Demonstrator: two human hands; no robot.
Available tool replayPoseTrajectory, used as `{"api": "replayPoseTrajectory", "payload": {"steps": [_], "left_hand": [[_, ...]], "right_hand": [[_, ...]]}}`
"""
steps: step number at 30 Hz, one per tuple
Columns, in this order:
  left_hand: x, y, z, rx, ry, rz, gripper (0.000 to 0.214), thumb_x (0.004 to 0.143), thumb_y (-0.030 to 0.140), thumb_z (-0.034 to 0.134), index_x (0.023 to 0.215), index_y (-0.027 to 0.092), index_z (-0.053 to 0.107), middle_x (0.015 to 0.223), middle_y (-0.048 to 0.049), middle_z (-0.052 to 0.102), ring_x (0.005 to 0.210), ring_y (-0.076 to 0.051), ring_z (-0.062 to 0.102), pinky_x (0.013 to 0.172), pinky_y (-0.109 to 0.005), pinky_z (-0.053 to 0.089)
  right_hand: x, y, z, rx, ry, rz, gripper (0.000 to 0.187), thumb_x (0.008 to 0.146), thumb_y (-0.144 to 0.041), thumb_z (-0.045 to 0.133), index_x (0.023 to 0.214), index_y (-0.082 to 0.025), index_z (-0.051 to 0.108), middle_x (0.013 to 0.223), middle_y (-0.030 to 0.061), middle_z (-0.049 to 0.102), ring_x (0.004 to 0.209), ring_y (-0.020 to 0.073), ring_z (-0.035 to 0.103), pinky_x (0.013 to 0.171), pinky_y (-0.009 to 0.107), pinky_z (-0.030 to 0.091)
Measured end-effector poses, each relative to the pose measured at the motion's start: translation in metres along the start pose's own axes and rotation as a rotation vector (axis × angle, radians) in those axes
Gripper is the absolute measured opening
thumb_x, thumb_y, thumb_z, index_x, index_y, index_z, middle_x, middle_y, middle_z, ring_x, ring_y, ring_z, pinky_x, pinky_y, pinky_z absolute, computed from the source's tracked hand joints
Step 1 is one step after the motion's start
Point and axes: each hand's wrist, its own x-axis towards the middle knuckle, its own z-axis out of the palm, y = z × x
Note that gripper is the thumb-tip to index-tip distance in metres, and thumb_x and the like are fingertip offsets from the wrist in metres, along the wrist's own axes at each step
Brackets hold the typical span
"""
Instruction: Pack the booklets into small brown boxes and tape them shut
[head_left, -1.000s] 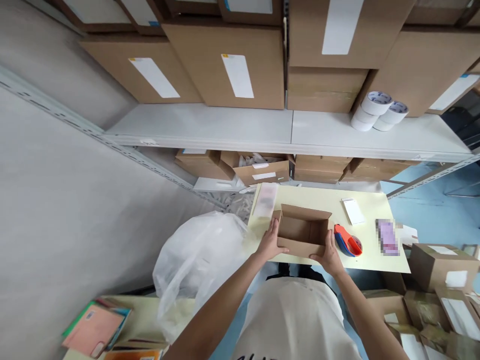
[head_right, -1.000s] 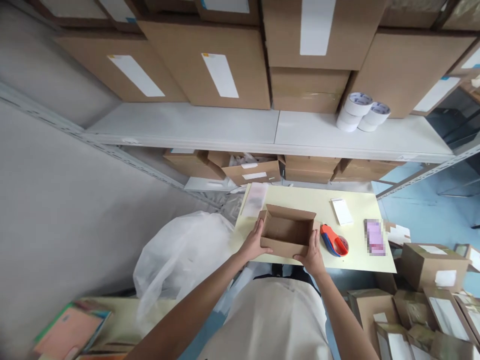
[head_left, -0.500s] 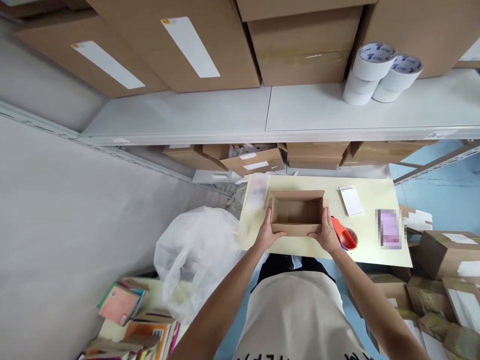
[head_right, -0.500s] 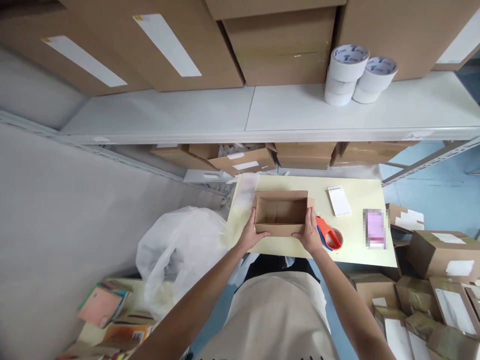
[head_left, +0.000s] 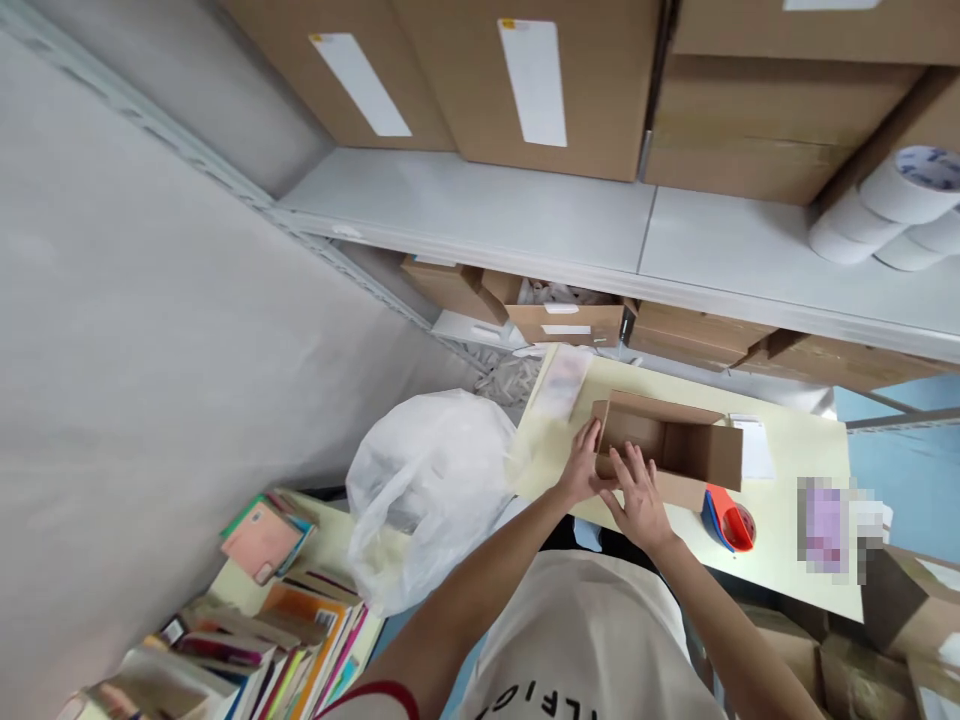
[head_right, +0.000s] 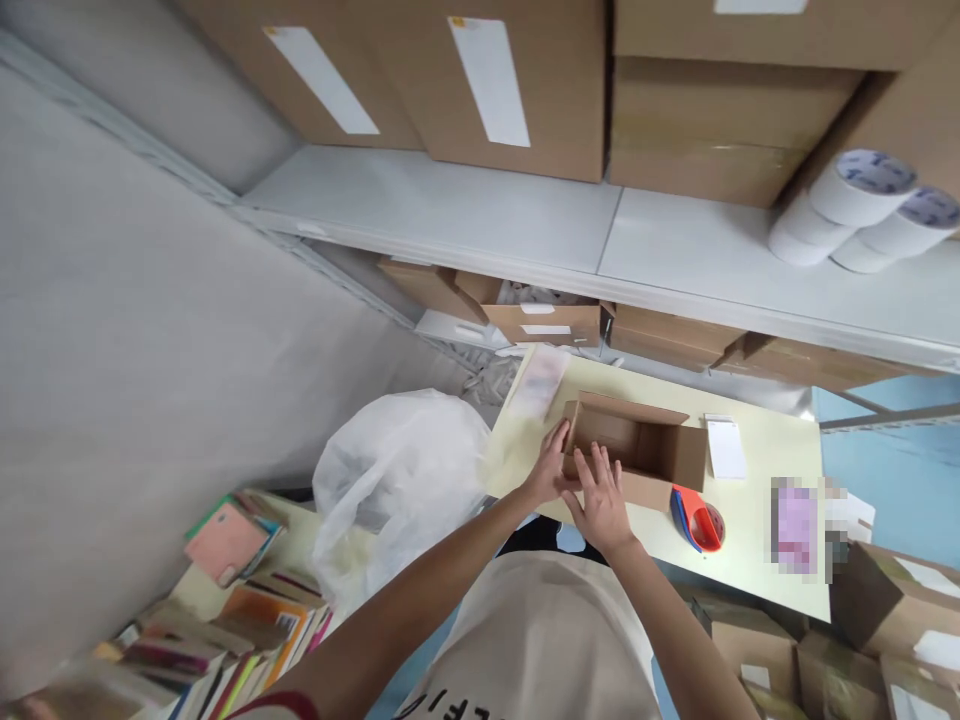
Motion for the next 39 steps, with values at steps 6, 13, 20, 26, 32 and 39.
{"api": "replayPoseTrajectory", "payload": {"steps": [6, 13, 20, 26, 32, 39], "left_hand": [[-0.028, -0.028, -0.036, 0.056, -0.096, 0.135, 0.106, 0.067, 0.049, 0.074, 0.151, 0.014, 0.021, 0.157, -0.0199, 0.026, 0.146, -0.036, 0.023, 0.117, -0.055, 0.029], [0.021, -0.086, -0.104, 0.25, 0.123, -0.301, 0.043, 0.084, 0.034, 0.061, 0.122, 0.015, 0.057, 0.137, -0.0188, 0.052, 0.131, -0.031, 0.046, 0.111, -0.045, 0.036], [0.109, -0.088, -0.094, 0.45, 0.021, -0.601, 0.057, 0.078, 0.039, 0.068, 0.127, 0.012, 0.053, 0.13, -0.0221, 0.053, 0.124, -0.037, 0.048, 0.098, -0.045, 0.043], [0.121, -0.102, -0.087, 0.353, 0.018, -0.616, 0.048, 0.069, 0.031, 0.074, 0.112, 0.013, 0.059, 0.118, -0.02, 0.063, 0.116, -0.038, 0.056, 0.094, -0.047, 0.046], [0.097, -0.088, -0.105, 0.261, 0.012, -0.522, 0.021, 0.078, 0.022, 0.059, 0.097, 0.014, 0.062, 0.101, -0.0137, 0.071, 0.101, -0.029, 0.067, 0.091, -0.038, 0.051], [0.057, -0.03, -0.19, 0.23, 0.212, -0.264, 0.024, 0.077, 0.032, 0.057, 0.096, 0.018, 0.06, 0.093, -0.0075, 0.073, 0.087, -0.024, 0.069, 0.081, -0.034, 0.055]], "right_hand": [[0.045, -0.026, 0.018, -0.141, -0.14, 0.086, 0.051, 0.097, -0.038, 0.038, 0.146, -0.025, 0.04, 0.143, 0.0166, 0.051, 0.131, 0.0303, 0.048, 0.108, 0.059, 0.031], [0.05, -0.029, 0.016, -0.206, -0.099, 0.095, 0.05, 0.096, -0.042, 0.039, 0.14, -0.02, 0.047, 0.139, 0.0166, 0.055, 0.115, 0.0281, 0.06, 0.092, 0.041, 0.045], [0.054, -0.04, 0.01, -0.196, -0.16, 0.167, 0.05, 0.094, -0.039, 0.045, 0.14, -0.02, 0.048, 0.14, 0.0167, 0.054, 0.115, 0.0274, 0.06, 0.088, 0.037, 0.046], [0.063, -0.048, 0.001, -0.137, -0.265, 0.254, 0.056, 0.093, -0.044, 0.047, 0.145, -0.023, 0.043, 0.147, 0.0163, 0.047, 0.125, 0.0284, 0.054, 0.091, 0.04, 0.045], [0.073, -0.056, -0.001, -0.031, -0.315, 0.28, 0.069, 0.092, -0.056, 0.045, 0.151, -0.023, 0.031, 0.151, 0.0204, 0.039, 0.126, 0.0314, 0.053, 0.096, 0.047, 0.044], [0.033, -0.036, -0.022, -0.037, 0.044, 0.255, 0.07, 0.092, -0.047, 0.048, 0.152, -0.017, 0.028, 0.157, 0.0194, 0.028, 0.146, 0.0335, 0.024, 0.109, 0.051, 0.032]]}}
